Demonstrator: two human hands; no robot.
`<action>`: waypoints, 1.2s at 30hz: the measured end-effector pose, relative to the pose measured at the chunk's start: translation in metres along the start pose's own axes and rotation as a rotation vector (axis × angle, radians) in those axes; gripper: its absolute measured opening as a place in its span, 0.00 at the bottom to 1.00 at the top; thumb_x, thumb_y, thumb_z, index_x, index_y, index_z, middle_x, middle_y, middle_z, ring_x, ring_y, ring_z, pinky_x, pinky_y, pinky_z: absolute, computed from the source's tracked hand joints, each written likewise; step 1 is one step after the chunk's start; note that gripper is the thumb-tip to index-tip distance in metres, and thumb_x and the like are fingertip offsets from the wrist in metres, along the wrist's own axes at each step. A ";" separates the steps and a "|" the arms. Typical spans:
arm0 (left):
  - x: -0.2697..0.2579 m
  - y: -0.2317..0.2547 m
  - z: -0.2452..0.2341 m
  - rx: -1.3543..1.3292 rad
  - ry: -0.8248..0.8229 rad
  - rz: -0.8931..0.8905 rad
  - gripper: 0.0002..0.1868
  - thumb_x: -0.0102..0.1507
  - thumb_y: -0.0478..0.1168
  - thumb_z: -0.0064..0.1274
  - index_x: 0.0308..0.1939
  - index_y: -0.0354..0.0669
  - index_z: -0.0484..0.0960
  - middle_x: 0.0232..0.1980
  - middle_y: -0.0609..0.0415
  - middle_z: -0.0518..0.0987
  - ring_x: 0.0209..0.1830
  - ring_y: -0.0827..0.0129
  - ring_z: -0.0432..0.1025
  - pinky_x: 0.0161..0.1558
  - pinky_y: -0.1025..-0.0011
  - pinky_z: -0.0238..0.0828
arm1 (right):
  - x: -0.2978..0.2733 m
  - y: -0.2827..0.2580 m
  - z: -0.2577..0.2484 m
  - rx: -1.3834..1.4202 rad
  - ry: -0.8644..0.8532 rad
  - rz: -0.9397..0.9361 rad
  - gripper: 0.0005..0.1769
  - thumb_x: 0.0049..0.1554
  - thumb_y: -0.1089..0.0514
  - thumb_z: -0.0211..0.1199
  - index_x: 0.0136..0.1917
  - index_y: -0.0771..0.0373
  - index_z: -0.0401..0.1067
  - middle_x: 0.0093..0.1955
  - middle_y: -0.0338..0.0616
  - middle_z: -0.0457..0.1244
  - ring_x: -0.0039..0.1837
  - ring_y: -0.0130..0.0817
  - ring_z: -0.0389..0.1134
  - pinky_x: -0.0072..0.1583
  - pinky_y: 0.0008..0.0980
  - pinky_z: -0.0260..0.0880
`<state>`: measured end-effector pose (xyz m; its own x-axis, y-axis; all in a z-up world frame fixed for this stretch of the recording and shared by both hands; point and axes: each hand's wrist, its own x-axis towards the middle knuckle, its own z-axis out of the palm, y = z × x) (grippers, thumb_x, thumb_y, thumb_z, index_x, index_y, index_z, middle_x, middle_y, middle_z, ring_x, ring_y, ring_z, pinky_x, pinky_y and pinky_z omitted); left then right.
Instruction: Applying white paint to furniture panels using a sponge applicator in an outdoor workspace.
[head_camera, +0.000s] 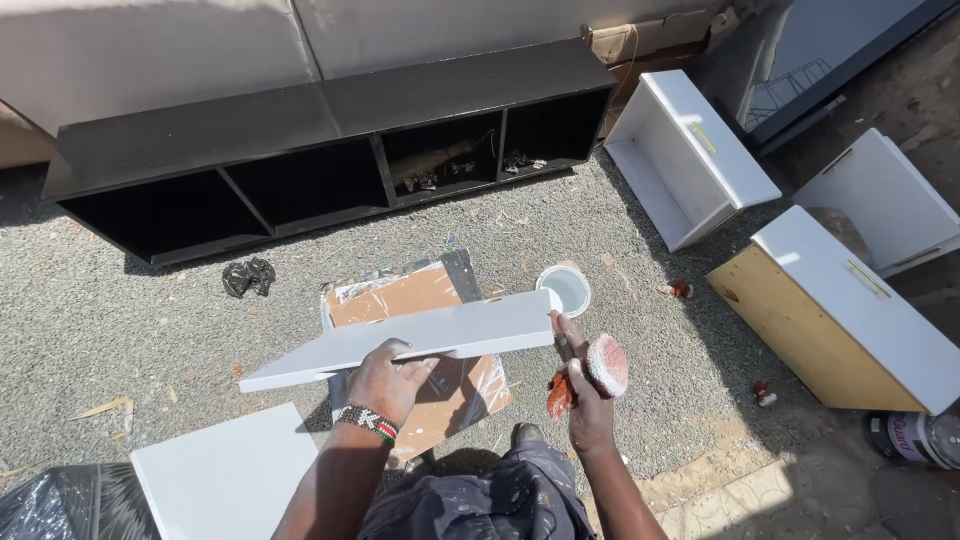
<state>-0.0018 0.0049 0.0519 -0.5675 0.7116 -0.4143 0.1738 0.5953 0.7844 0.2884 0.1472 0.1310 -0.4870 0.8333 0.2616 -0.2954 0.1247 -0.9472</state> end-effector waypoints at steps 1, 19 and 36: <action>-0.002 0.006 0.000 0.091 0.015 -0.040 0.20 0.66 0.54 0.78 0.57 0.59 0.87 0.52 0.65 1.01 0.59 0.81 0.93 0.56 0.76 0.83 | 0.011 0.000 -0.003 -0.025 -0.015 0.018 0.38 0.76 0.49 0.55 0.92 0.71 0.62 0.94 0.64 0.58 0.96 0.56 0.57 0.96 0.56 0.48; 0.010 0.090 0.166 0.100 0.263 -0.520 0.18 0.72 0.57 0.67 0.64 0.66 0.84 0.62 0.69 0.92 0.69 0.72 0.87 0.72 0.73 0.81 | 0.164 -0.033 -0.159 -0.025 -0.332 0.219 0.30 0.66 0.57 0.70 0.78 0.68 0.75 0.79 0.58 0.74 0.35 0.24 0.68 0.36 0.25 0.65; 0.190 -0.062 0.083 1.185 -0.271 -0.280 0.23 0.66 0.66 0.65 0.63 0.72 0.93 0.58 0.72 0.94 0.64 0.54 0.90 0.50 0.60 0.87 | 0.159 0.039 -0.201 -0.194 -0.369 0.533 0.35 0.61 0.65 0.77 0.81 0.66 0.78 0.70 0.55 0.79 0.64 0.38 0.79 0.57 0.37 0.81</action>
<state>-0.0538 0.1334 -0.1137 -0.5429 0.4760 -0.6919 0.7713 0.6085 -0.1867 0.3642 0.3927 0.0988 -0.7842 0.5735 -0.2369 0.1991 -0.1291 -0.9714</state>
